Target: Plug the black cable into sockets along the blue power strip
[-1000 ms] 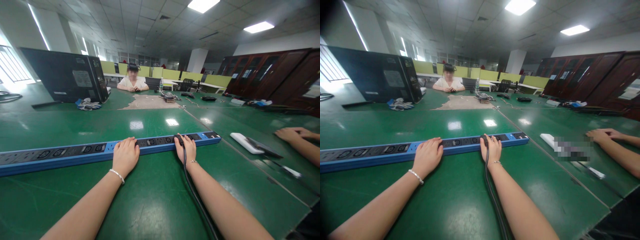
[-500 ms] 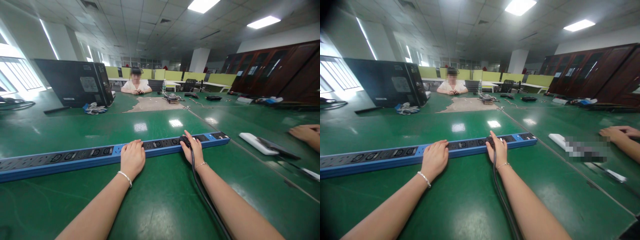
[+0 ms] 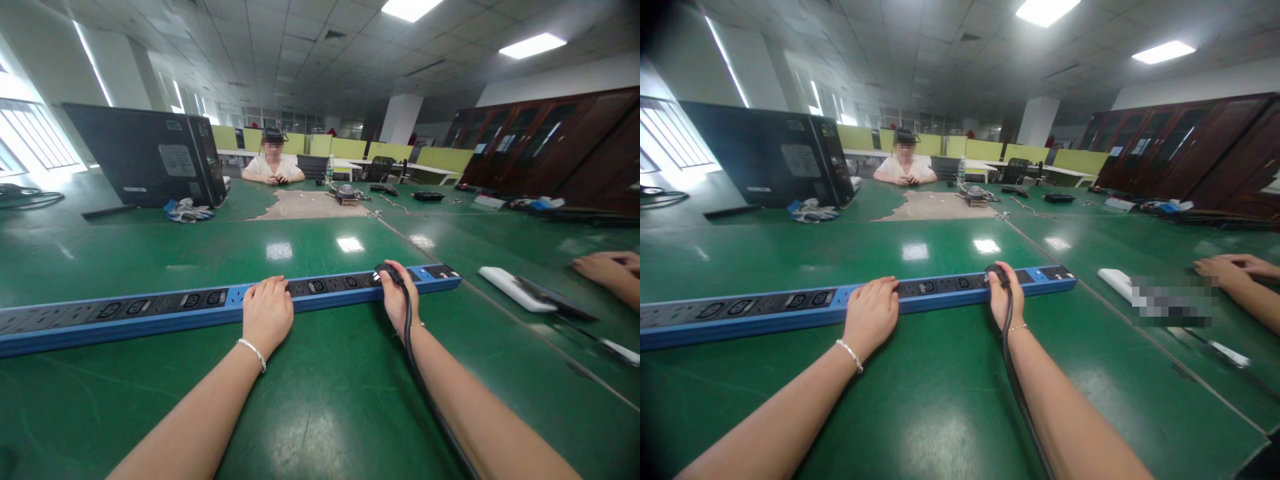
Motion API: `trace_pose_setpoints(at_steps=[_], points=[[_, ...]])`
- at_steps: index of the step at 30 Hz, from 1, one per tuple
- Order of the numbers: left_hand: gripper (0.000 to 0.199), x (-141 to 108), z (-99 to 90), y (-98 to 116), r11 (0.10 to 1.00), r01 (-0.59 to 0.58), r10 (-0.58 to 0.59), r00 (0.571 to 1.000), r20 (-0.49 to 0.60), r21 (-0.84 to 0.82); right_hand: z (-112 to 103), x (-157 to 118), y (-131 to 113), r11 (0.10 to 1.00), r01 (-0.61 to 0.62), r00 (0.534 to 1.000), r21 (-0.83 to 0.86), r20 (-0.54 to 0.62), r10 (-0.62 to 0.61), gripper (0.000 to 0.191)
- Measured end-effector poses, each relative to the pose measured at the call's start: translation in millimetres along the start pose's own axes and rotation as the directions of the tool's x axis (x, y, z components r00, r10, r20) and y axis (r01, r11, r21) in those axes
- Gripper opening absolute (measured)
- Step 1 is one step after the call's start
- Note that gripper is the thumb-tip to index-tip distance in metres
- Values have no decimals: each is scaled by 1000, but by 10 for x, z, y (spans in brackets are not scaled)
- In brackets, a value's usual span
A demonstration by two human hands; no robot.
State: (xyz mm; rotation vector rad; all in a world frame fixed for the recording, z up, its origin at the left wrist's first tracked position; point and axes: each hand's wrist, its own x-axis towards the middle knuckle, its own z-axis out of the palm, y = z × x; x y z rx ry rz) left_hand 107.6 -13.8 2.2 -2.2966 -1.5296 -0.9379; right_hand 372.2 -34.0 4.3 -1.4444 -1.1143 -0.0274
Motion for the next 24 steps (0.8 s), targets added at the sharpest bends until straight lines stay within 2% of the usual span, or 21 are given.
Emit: trace_pose_setpoints(at_steps=[4,9,15,20,24], points=[[27,0,5,-4,1000,9,-10,1000,-9,-8,119,-161,-155,997,73,976,-14,207,-68,39],[27,0,8,10,1000,19,-19,1000,-14,-21,477,-376,-486,975,222,866,26,455,-209,31],[27,-6,12,16,999,22,-23,999,-24,-31,786,-495,-788,954,298,822,-21,513,-245,26],[27,0,8,19,999,35,-36,999,-19,-39,832,-522,-928,946,289,840,-147,513,-177,24],[27,2,9,14,998,31,-32,999,-24,-48,858,-548,-992,902,354,835,-246,517,-187,27]])
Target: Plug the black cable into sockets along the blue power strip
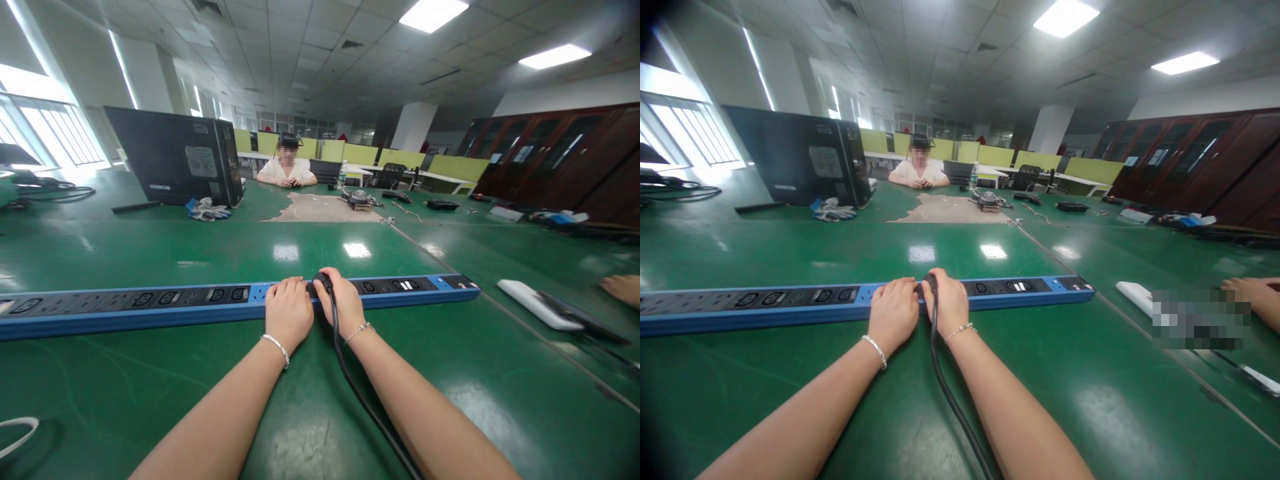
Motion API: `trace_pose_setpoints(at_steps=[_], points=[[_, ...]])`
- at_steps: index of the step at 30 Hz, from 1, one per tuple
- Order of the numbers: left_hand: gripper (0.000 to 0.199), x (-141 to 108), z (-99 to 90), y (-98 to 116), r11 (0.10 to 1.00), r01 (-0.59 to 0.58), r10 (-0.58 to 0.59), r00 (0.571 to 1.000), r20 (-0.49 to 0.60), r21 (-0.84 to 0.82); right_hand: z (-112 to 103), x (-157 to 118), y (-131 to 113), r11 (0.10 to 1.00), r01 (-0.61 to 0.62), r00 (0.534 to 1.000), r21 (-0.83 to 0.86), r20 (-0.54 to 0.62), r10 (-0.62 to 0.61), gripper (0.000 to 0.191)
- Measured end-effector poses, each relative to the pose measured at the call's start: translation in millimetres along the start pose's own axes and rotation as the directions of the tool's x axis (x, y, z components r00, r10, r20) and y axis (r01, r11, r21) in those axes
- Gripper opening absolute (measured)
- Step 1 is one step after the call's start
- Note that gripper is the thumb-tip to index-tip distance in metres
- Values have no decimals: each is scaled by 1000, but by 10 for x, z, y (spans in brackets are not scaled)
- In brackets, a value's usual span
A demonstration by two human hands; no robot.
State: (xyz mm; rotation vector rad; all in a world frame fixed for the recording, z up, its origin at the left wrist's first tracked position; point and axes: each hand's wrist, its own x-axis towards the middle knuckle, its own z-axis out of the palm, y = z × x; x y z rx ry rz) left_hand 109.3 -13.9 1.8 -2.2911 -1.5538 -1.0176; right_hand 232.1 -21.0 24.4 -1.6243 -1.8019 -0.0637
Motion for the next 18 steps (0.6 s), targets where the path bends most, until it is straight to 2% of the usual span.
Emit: trace_pose_setpoints(at_steps=[8,11,15,18], points=[[26,0,10,-1,1000,-9,8,1000,-14,-16,58,-49,-35,985,46,999,-165,17,-44,26],[27,3,-5,8,1000,-8,7,1000,-24,-31,53,-49,-41,980,74,997,-187,33,-69,25],[31,3,-40,24,997,-2,1,1000,-16,-77,78,-62,-11,973,102,994,-206,-2,-105,25],[37,4,-58,34,991,-36,35,999,-16,-127,104,-87,28,971,116,993,-207,-5,-120,25]])
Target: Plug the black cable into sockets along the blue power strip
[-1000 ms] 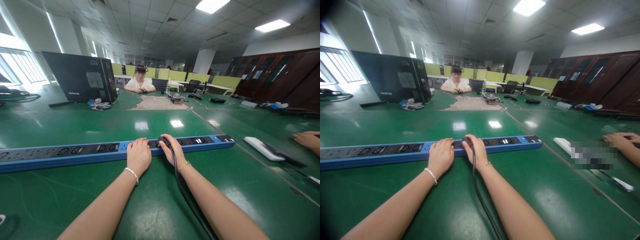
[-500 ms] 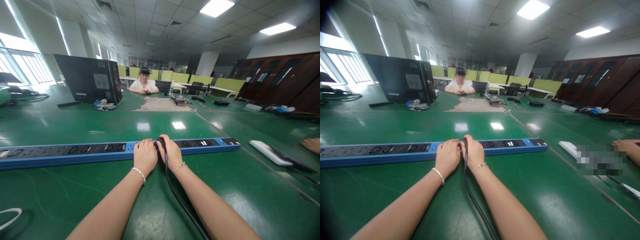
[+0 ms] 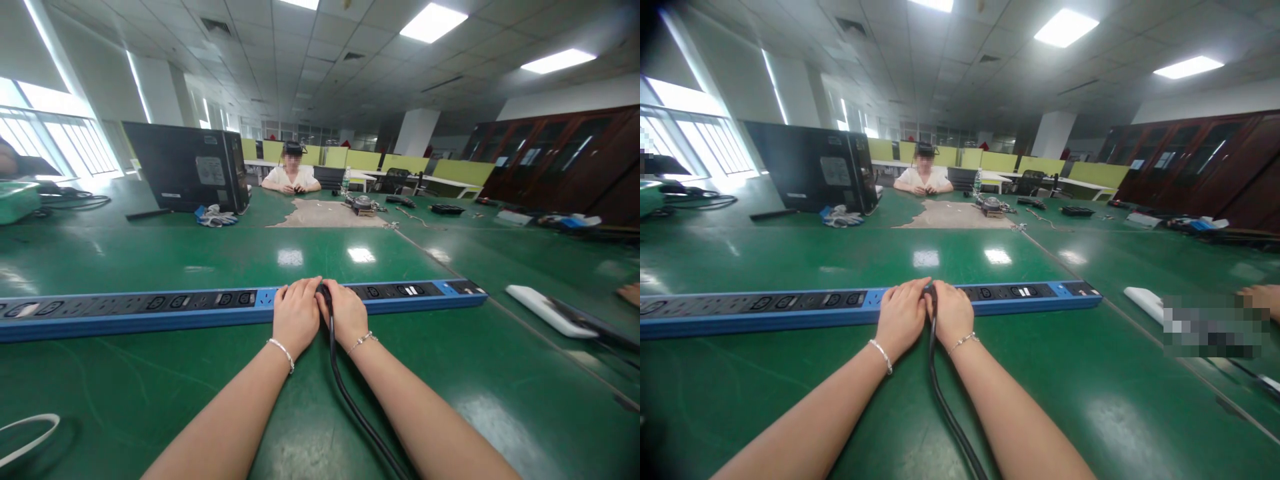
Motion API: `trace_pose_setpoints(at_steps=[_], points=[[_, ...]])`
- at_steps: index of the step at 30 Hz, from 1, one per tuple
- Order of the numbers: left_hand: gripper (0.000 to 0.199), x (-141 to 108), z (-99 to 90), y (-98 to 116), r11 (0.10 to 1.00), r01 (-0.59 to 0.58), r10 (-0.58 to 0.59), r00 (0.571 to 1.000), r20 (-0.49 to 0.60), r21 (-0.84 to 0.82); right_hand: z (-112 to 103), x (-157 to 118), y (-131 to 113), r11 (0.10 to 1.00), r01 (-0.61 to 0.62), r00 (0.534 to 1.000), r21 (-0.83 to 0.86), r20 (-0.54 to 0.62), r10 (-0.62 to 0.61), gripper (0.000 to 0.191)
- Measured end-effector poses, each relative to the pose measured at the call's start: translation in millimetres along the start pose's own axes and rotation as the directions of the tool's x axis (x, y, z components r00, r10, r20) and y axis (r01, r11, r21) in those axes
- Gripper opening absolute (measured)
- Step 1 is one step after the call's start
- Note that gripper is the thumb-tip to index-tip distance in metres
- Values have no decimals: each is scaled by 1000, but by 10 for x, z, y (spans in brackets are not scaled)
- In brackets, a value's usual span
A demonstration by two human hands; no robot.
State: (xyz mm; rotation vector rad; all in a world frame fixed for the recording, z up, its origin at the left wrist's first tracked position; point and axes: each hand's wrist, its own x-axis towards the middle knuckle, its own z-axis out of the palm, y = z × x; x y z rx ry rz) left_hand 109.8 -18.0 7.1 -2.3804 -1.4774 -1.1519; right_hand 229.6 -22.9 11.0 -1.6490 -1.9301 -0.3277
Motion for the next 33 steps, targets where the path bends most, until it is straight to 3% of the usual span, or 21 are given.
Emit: trace_pose_setpoints(at_steps=[6,14,19,26,33], points=[[47,-12,2,-23,986,-145,152,985,85,-84,-35,-61,64,997,9,993,79,116,-18,33],[53,-47,-1,-28,982,-187,189,971,143,-28,-111,-64,201,992,62,976,114,201,-84,43],[55,-51,-12,-27,977,-211,208,963,171,-1,-104,-96,216,985,77,977,155,183,-105,45],[48,-37,-40,16,989,-146,141,975,171,15,-29,-130,230,985,90,986,147,126,-109,50],[41,89,-123,53,984,-161,142,968,209,77,-16,-125,248,988,94,988,122,114,-108,51]])
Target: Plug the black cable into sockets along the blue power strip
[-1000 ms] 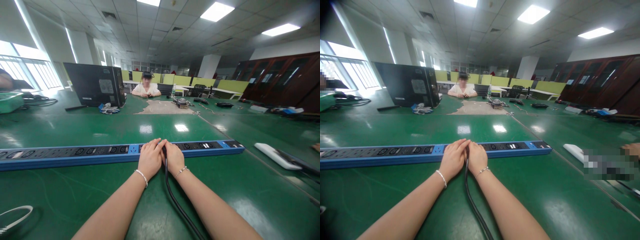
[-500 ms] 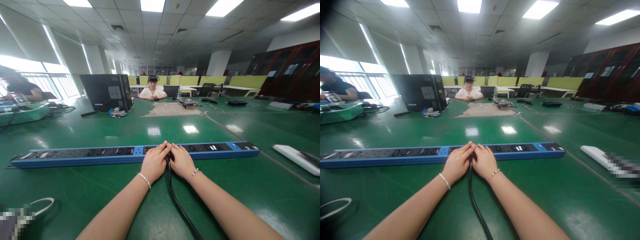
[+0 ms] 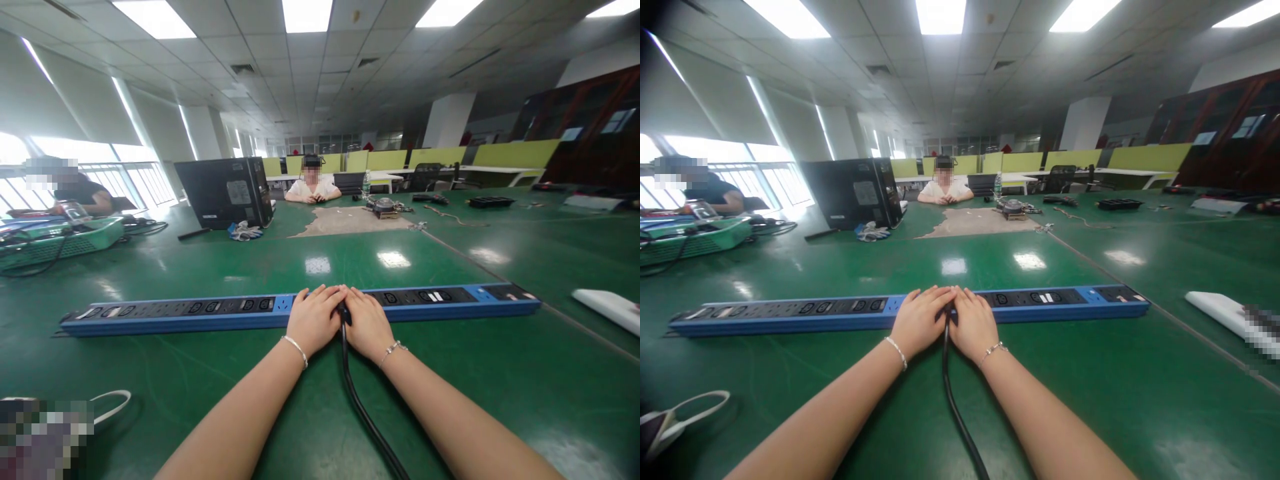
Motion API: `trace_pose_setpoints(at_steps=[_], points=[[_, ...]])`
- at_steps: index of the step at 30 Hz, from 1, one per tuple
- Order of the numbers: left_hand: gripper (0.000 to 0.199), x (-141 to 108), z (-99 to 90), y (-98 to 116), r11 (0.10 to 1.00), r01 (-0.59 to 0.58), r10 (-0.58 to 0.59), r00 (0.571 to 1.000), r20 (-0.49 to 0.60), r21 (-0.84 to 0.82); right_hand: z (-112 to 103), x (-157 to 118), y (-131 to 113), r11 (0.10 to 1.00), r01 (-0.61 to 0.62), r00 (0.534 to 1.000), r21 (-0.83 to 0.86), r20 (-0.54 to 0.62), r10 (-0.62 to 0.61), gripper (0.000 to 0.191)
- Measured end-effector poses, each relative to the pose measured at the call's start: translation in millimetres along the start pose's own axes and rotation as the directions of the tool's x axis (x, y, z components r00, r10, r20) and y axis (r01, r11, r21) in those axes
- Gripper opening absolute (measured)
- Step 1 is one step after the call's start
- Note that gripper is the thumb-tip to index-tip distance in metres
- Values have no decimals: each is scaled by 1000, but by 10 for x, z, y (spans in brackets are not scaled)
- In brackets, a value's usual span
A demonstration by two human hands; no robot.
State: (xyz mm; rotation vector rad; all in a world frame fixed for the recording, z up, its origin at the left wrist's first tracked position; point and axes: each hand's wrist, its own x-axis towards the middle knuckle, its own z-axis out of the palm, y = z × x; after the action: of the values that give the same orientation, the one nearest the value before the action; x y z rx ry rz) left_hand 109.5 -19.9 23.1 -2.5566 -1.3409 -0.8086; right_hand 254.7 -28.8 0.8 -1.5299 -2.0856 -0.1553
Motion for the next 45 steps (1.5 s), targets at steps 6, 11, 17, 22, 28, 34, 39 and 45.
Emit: trace_pose_setpoints(at_steps=[6,11,17,22,28,34,39,45], points=[[40,54,39,-15,1000,-20,20,1000,24,5,-4,2,-2,1000,-9,1000,15,15,9,47],[37,75,66,-52,999,-54,54,998,43,-8,-20,2,-28,1000,-12,1000,15,3,12,47],[35,116,63,-56,1000,-4,5,997,71,-18,6,6,-26,1000,1,1000,-6,-8,-1,45],[37,72,122,16,997,60,-59,998,13,-49,22,-6,-7,1000,9,1000,-2,-13,-9,46],[38,70,222,36,997,76,-77,997,-22,-32,19,-9,0,1000,-1,1000,14,-6,1,45],[35,76,211,23,992,49,-66,988,-140,-119,41,-4,3,1000,3,1000,-8,-31,-3,47],[32,137,-83,-46,980,31,-94,940,-327,-195,39,-11,-1,998,27,999,-54,-23,-28,45],[31,-45,-388,-703,903,298,-387,876,-287,-308,46,-19,12,997,33,999,-74,-21,-34,47]])
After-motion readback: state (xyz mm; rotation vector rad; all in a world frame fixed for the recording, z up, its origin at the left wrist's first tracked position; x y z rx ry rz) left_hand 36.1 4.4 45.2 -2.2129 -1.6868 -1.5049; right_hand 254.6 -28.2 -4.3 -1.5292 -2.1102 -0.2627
